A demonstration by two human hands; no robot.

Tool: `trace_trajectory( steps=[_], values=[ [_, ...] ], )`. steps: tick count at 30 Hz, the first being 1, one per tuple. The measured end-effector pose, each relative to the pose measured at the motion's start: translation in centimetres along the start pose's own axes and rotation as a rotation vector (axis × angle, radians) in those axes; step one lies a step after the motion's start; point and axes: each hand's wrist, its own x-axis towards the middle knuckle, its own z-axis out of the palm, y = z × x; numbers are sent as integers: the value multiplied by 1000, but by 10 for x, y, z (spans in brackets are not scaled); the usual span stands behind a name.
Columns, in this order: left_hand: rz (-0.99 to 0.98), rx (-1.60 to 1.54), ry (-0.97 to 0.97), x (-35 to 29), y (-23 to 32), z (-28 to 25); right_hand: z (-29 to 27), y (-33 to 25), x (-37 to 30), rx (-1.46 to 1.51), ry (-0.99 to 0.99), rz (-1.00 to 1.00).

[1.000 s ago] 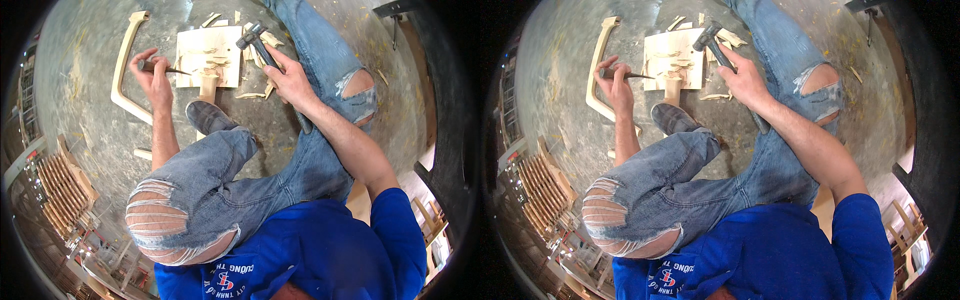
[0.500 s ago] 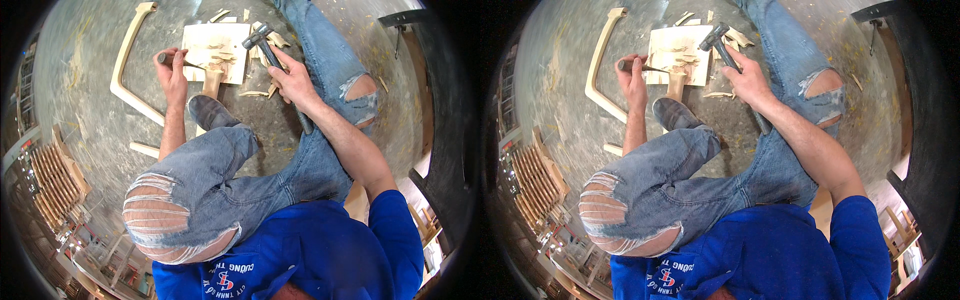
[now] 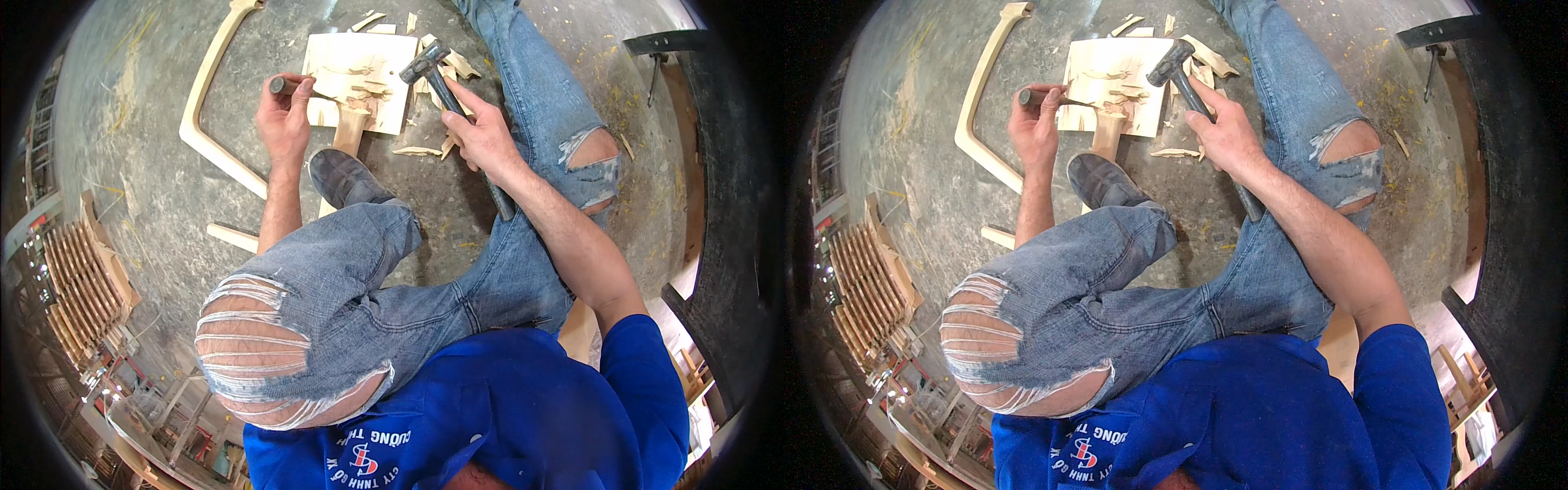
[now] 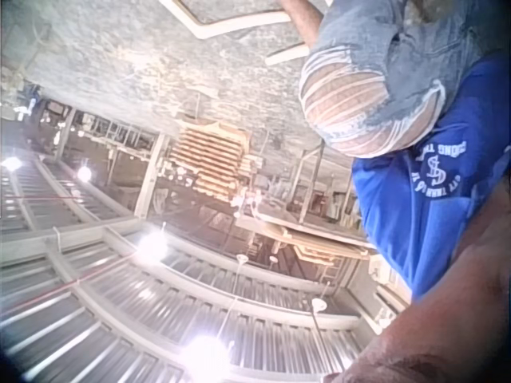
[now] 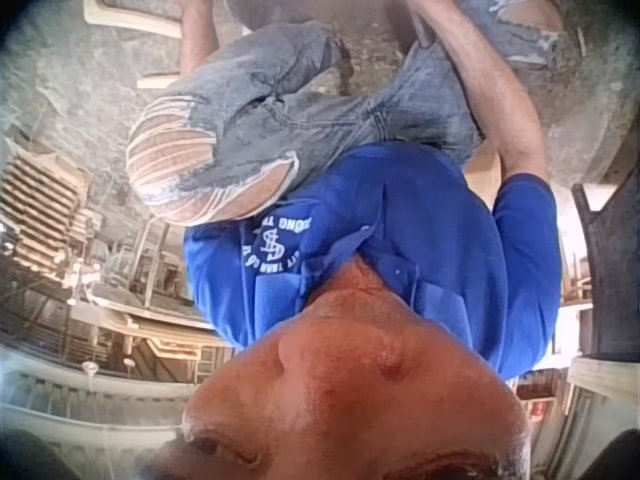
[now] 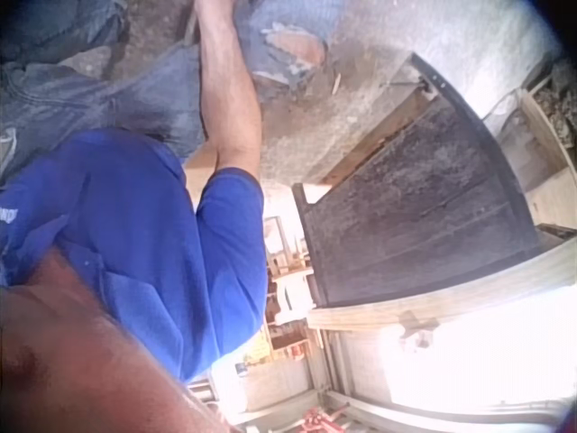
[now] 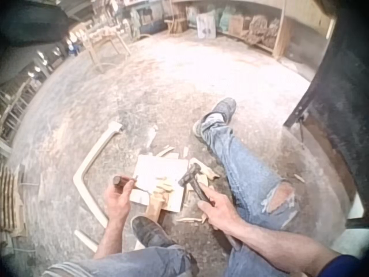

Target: The person sits on the floor and uses a chisel and hammer to carve a curved wooden piece. They repeatedly position the chisel and strike it to remove wood shavings, occasionally adjusting the piece's orientation.

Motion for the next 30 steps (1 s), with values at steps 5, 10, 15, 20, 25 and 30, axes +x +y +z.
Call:
trace_trajectory(
  steps=[5,10,15,20,25,30],
  values=[
    [-14,57,-2,-1,2,1,0,-1,0,-34,0,6],
    [-11,55,-27,4,2,3,0,1,1,-58,-2,4],
    [-10,127,-72,5,0,2,1,-1,-1,-43,-13,8],
    [-36,208,-119,10,8,5,1,-2,0,-105,-19,33],
    [-52,271,-156,20,-4,6,5,-15,3,-305,81,-435],
    [-34,325,-171,17,-3,-4,54,-157,-16,-141,294,-1177]
  ],
)
